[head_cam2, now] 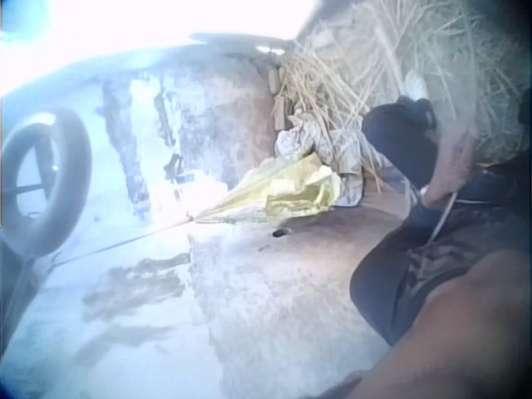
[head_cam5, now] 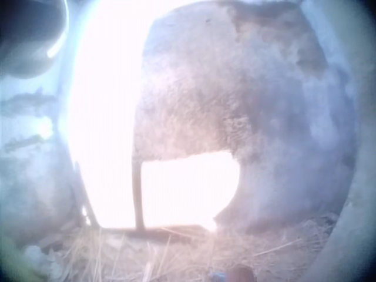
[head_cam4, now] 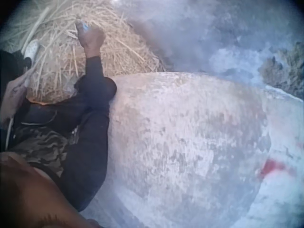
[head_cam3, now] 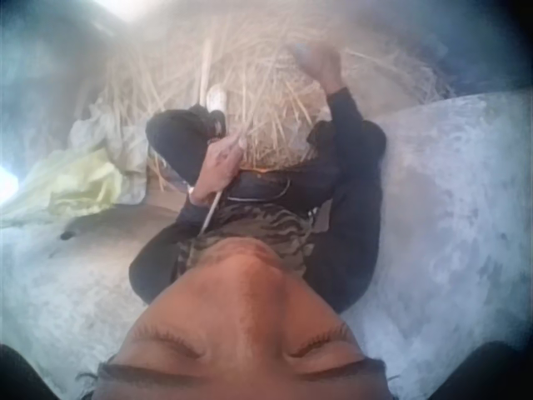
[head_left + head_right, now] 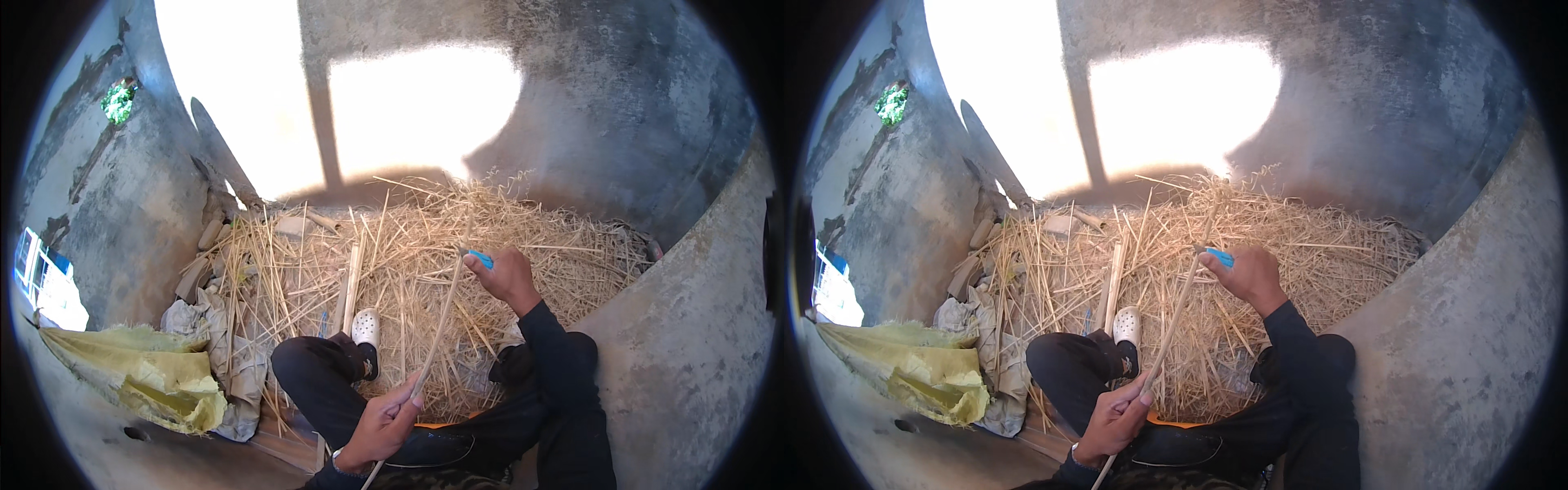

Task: The person sits cross-legged on a straw-covered floor and uses a blue utility knife to peel the outer layer off long, thin wooden sticks. They hold the stick with their left hand and scrape the knife along its length with their right hand, dropping the peeled sticks onto the floor.

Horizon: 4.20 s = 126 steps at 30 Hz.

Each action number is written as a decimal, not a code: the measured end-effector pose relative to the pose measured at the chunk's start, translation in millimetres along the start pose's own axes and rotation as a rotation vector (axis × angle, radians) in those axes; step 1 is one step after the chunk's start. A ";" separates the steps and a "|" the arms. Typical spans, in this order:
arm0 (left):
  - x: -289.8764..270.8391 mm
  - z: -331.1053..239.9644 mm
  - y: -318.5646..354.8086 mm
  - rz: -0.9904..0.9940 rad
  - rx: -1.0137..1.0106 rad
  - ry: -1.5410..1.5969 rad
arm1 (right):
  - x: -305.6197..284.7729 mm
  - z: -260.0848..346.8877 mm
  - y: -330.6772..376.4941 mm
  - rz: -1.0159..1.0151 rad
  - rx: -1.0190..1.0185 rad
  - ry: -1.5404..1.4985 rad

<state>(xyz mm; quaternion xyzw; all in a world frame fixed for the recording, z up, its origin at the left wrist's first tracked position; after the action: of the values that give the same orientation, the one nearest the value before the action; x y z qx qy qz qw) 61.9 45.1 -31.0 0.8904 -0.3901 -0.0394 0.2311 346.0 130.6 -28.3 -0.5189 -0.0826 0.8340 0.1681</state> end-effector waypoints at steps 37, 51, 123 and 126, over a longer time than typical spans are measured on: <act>-16.9 8.6 -8.0 0.110 -0.028 0.335 | 32.6 85.0 39.4 0.120 -0.203 -0.120; -17.9 1.7 -1.8 0.057 0.016 0.139 | 29.8 99.9 52.4 0.053 -0.315 -0.073; -10.1 -2.8 -10.5 0.141 -0.029 0.310 | 11.0 95.5 42.5 0.075 -0.305 -0.023; -8.2 -2.9 -6.2 0.123 -0.042 0.287 | 2.0 58.7 20.2 -0.014 -0.181 -0.003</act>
<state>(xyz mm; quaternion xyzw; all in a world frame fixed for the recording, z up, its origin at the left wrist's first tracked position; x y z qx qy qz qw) 61.1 55.8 -32.0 0.8563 -0.4060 0.0943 0.3049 288.8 114.8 -10.0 -0.5300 -0.1614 0.8229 0.1263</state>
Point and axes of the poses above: each hand's wrist, its own y-axis away from the middle knuckle, its own x-axis out of the palm, z = x × y, the point moved 10 cm from there along -y, towards the middle knuckle, and after that the axes turned 12 degrees about -x, right-handed, at the moved point
